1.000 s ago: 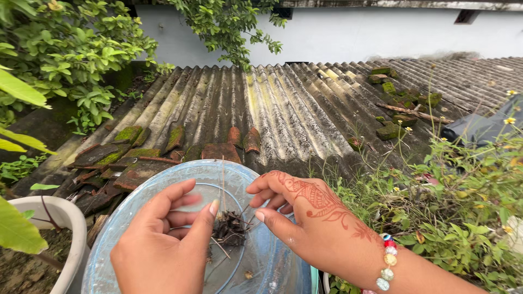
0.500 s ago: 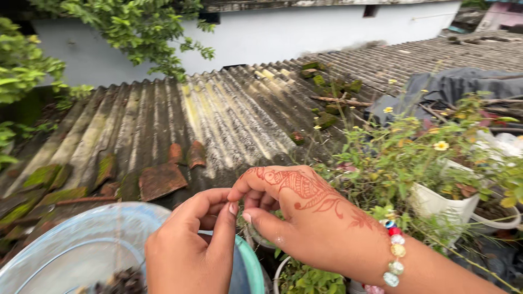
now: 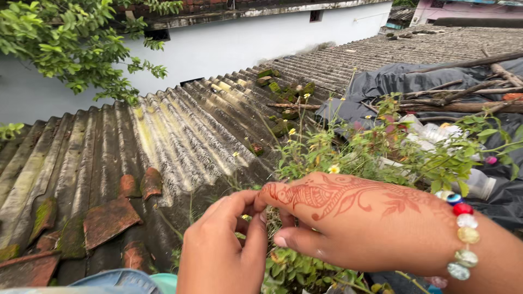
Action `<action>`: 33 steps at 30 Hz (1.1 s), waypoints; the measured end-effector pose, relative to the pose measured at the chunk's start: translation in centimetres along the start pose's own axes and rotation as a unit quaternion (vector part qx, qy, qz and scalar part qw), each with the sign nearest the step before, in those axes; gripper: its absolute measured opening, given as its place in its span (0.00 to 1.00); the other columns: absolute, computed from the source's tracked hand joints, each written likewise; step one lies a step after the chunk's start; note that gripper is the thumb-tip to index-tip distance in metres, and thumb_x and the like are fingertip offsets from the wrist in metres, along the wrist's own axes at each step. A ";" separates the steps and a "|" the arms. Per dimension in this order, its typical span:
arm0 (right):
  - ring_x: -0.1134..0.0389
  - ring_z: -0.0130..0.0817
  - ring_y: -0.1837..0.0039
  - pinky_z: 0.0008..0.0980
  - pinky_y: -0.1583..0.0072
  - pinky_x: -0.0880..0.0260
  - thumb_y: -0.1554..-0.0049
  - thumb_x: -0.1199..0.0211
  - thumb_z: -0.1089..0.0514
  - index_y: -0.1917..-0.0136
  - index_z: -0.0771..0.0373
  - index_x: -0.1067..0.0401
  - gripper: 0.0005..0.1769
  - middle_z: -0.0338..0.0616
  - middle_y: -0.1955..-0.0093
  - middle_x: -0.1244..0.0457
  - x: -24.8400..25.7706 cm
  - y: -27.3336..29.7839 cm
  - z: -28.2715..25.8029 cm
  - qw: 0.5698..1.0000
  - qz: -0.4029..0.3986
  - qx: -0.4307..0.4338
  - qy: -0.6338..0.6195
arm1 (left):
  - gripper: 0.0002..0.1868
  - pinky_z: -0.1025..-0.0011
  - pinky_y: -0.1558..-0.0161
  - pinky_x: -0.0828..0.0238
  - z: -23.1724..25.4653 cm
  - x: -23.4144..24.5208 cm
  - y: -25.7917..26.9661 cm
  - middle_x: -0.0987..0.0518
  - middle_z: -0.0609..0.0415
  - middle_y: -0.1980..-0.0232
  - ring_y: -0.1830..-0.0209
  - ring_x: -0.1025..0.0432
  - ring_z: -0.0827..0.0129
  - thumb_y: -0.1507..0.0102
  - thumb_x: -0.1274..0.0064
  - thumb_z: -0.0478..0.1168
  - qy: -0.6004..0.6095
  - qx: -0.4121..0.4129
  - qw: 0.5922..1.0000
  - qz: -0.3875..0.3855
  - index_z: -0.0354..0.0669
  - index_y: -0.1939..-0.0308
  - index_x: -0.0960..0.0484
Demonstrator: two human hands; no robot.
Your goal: The person plucks weeds from a potted plant by hand and places the collected debris onto a blue plastic bucket lid.
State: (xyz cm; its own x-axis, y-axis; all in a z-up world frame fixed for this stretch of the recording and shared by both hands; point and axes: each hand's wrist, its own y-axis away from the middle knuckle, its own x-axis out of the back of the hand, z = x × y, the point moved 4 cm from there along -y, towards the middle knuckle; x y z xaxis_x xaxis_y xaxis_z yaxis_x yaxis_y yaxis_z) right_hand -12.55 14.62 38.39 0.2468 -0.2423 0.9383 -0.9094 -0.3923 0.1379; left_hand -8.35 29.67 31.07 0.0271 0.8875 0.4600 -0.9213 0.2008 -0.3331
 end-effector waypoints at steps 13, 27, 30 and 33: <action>0.29 0.34 0.41 0.38 0.41 0.31 0.38 0.44 0.43 0.32 0.46 0.34 0.23 0.33 0.46 0.31 1.9 4.2 16.0 0.993 -0.113 -0.017 -0.040 | 0.10 0.63 0.57 0.24 4.8 -13.9 -3.4 0.15 0.52 0.61 0.61 0.18 0.60 0.40 0.42 0.40 -0.016 -0.050 0.994 -0.094 0.46 0.55 0.16; 0.27 0.31 0.51 0.35 0.46 0.28 0.46 0.40 0.51 0.46 0.51 0.26 0.14 0.34 0.56 0.30 -6.0 2.1 29.8 0.982 -0.067 -0.038 -0.175 | 0.12 0.56 0.56 0.27 3.1 -25.0 -3.7 0.17 0.46 0.59 0.58 0.22 0.51 0.43 0.44 0.39 -0.087 0.089 0.985 -0.121 0.44 0.56 0.18; 0.30 0.35 0.49 0.37 0.46 0.31 0.46 0.35 0.53 0.50 0.55 0.23 0.10 0.40 0.56 0.30 -8.0 1.1 31.2 0.988 -0.003 0.066 -0.141 | 0.14 0.57 0.53 0.27 2.3 -26.7 -3.7 0.17 0.47 0.58 0.55 0.22 0.52 0.42 0.44 0.40 -0.124 0.127 0.973 -0.146 0.46 0.53 0.18; 0.28 0.35 0.51 0.37 0.47 0.30 0.47 0.36 0.56 0.54 0.58 0.23 0.07 0.41 0.58 0.30 -10.2 -0.3 33.3 0.982 -0.041 0.058 -0.178 | 0.15 0.56 0.51 0.28 1.6 -27.8 -3.2 0.17 0.48 0.56 0.52 0.23 0.53 0.41 0.44 0.42 -0.162 0.140 0.963 -0.165 0.47 0.51 0.19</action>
State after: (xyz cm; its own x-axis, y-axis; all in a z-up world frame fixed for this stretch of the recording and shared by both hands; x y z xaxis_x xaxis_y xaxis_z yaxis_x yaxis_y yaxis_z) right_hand -3.62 -12.37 18.25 0.4376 -0.4917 0.7528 -0.8424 -0.5169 0.1520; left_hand -6.75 3.68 20.68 0.2556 0.6093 0.7506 -0.9530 0.2896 0.0894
